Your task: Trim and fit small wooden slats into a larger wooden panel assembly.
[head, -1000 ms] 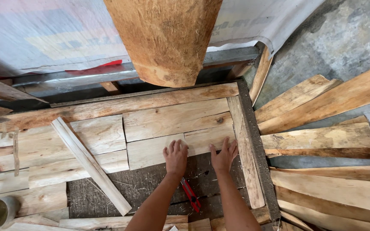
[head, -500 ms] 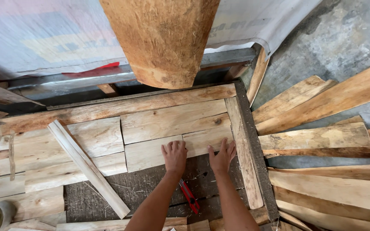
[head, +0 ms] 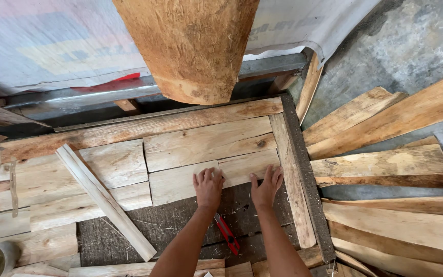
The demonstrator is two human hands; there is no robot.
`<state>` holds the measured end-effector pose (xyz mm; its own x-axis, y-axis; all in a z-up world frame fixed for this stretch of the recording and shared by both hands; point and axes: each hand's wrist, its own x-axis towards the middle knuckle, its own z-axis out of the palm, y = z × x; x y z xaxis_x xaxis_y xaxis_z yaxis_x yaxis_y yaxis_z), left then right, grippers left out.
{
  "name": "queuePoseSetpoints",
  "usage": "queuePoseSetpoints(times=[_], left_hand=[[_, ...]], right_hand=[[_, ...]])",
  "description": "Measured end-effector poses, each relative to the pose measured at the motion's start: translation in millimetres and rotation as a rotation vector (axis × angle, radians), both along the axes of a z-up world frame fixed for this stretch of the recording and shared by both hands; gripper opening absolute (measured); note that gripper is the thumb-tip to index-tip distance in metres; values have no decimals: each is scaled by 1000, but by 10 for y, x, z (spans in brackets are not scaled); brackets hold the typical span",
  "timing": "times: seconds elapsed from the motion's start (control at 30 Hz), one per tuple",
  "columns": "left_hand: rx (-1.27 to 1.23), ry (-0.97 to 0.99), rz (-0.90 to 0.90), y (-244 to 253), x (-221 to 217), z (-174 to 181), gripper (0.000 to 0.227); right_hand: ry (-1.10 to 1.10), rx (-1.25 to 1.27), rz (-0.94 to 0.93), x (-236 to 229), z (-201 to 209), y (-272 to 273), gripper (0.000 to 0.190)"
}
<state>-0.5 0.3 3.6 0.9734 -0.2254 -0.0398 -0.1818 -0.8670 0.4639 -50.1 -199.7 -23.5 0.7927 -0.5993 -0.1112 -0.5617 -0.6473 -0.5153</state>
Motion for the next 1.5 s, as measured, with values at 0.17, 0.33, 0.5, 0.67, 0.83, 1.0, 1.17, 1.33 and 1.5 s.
queuePoseSetpoints(times=[0.17, 0.33, 0.5, 0.67, 0.83, 1.0, 1.17, 1.33, 1.5], left_hand=[[-2, -29, -1, 25, -2, -14, 30], [32, -32, -13, 22, 20, 5, 30], [77, 2, -28, 10, 49, -38, 28], [117, 23, -39, 6, 60, 2, 29], [118, 36, -22, 9, 78, 33, 29], [66, 15, 19, -2, 81, 105, 26], [86, -32, 39, -26, 93, -74, 26], [49, -51, 55, -33, 61, -38, 32], [119, 8, -41, -20, 65, 34, 35]], right_hand=[[-38, -39, 13, -17, -63, -1, 92], [-42, -75, 21, -26, -96, 1, 89], [-15, -6, 36, 3, 11, 11, 91], [-5, -38, 59, -6, -80, -36, 92], [-23, -11, 54, 68, 42, 26, 107], [226, 22, -28, 209, 362, 196, 138], [226, -30, -17, 206, 269, 183, 137], [160, -84, 59, 184, 212, 217, 127], [11, -74, 230, 164, -109, 241, 92]])
